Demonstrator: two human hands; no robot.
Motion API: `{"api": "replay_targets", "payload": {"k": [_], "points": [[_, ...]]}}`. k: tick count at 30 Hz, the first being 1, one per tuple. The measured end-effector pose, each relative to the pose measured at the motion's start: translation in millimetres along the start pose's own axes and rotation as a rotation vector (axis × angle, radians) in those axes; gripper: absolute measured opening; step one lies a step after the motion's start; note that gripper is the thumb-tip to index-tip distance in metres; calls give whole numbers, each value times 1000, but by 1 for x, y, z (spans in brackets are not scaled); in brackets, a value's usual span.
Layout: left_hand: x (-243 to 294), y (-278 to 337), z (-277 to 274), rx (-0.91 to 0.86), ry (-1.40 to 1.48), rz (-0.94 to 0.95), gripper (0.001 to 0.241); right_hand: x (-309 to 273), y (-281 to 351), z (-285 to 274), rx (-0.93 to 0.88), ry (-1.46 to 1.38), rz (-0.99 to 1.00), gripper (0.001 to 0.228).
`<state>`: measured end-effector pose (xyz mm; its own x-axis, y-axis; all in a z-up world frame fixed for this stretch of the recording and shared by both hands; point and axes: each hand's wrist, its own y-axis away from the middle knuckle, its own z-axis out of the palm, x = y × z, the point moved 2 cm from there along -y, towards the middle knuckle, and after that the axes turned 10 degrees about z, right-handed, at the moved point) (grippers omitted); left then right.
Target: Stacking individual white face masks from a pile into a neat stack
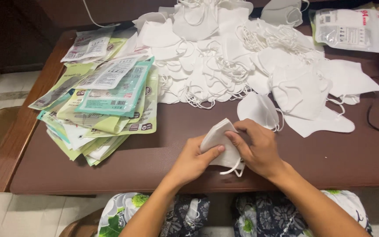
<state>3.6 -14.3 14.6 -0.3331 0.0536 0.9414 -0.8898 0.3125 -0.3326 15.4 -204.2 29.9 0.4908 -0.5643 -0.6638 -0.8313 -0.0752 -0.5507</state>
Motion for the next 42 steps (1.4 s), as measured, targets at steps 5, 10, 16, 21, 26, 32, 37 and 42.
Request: {"api": "replay_targets", "payload": {"k": [5,10,16,21,26,32,37,42], "points": [[-1,2,3,30,106,-139,9,5,4,3,30,-46,35,18],[-22,1,-29,229,69,-252,22,17,-19,-30,75,-9,113,40],[13,-8,-61,532,4,-158,20,57,-47,-88,-10,475,546,66],[30,-11,-67,632,57,-159,22,64,-44,-79,-231,288,714,23],[44,-10,-92,773,61,-106,26,79,-41,-99,-283,-245,852,8],[59,-13,-112,911,78,-76,37,131,-47,-146,-29,881,756,62],[26,-13,-127,937,57,-9,18,96,-94,-63,123,521,-27,23],[36,-15,-118,938,27,-94,17,85,-125,61,-89,764,-178,20]]}}
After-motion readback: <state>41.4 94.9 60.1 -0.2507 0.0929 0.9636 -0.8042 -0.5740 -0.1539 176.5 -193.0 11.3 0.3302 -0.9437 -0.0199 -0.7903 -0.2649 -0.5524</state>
